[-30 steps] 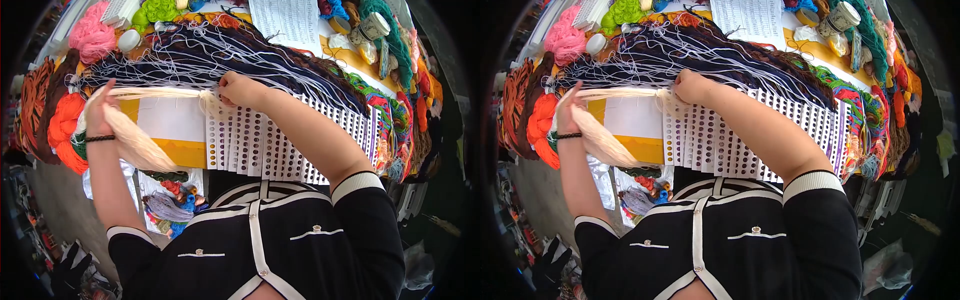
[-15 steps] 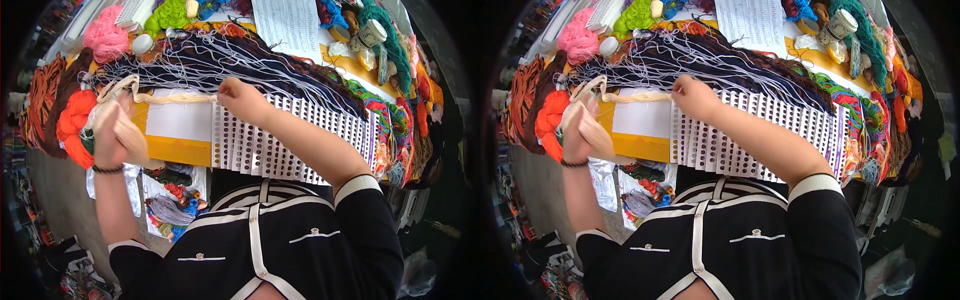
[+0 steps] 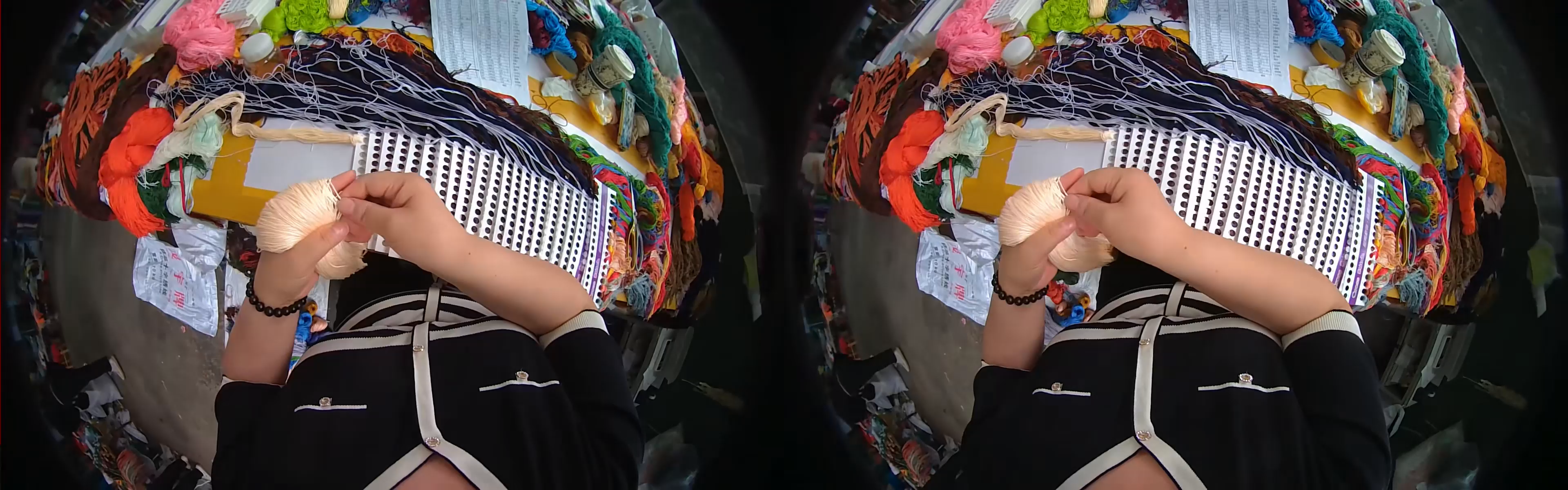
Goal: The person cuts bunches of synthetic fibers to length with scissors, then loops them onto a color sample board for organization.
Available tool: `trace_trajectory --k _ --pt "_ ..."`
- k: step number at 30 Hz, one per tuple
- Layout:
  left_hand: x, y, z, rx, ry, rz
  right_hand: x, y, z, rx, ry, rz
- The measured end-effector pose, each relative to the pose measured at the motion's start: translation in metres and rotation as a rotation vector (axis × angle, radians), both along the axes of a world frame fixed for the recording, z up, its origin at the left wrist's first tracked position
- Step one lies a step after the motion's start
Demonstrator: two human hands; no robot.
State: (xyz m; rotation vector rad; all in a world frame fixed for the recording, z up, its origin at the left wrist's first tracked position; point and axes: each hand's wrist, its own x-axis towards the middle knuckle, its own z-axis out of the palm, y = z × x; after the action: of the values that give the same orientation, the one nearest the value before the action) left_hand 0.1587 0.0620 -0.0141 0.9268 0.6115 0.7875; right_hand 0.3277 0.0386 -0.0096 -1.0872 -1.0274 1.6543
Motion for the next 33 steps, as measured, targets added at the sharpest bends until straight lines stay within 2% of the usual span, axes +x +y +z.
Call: trace_trajectory --k 6,12,15,20,22,24,26,27,29,31,33 --pt "0.006 -0.008 0.004 -0.066 0.015 0.025 0.011 -0.01 0.005 0.039 0.077 -0.013" --pt "0.015 -0.013 -0.006 -0.022 0.028 0.016 0.012 -0.013 0.007 -0.021 -0.08 0.009" --pt "0.014 -0.015 -0.011 -0.004 0.021 0.02 0.012 -0.014 0.004 -0.084 0.02 -0.002" --pt "0.011 -0.012 -0.006 -0.091 -0.057 0.007 0.013 -0.016 0.005 -0.014 0.075 -0.044" --pt "0.01 -0.013 -0.006 -0.185 -0.104 0.076 0.013 -0.017 0.007 -0.01 0.08 -0.052" --pt "0.012 -0.013 -0.006 -0.137 -0.109 0.126 0.013 -0.015 0.006 -0.006 0.086 -0.061" --pt "0.009 -0.012 -0.006 -0.091 -0.112 0.175 0.014 -0.012 0.0 -0.034 0.398 -0.158" --pt "0.004 -0.011 -0.007 -0.126 -0.115 0.184 0.018 -0.009 -0.001 -0.036 0.398 -0.158" --pt "0.001 -0.01 -0.008 -0.164 -0.116 0.195 0.028 -0.005 -0.005 -0.236 0.752 -0.116" --pt "0.004 -0.01 -0.009 -0.056 -0.13 0.084 0.027 -0.006 -0.005 -0.223 0.69 -0.043" --pt "0.011 -0.013 -0.007 -0.079 -0.123 0.085 0.018 -0.01 0.002 -0.214 0.45 -0.132"
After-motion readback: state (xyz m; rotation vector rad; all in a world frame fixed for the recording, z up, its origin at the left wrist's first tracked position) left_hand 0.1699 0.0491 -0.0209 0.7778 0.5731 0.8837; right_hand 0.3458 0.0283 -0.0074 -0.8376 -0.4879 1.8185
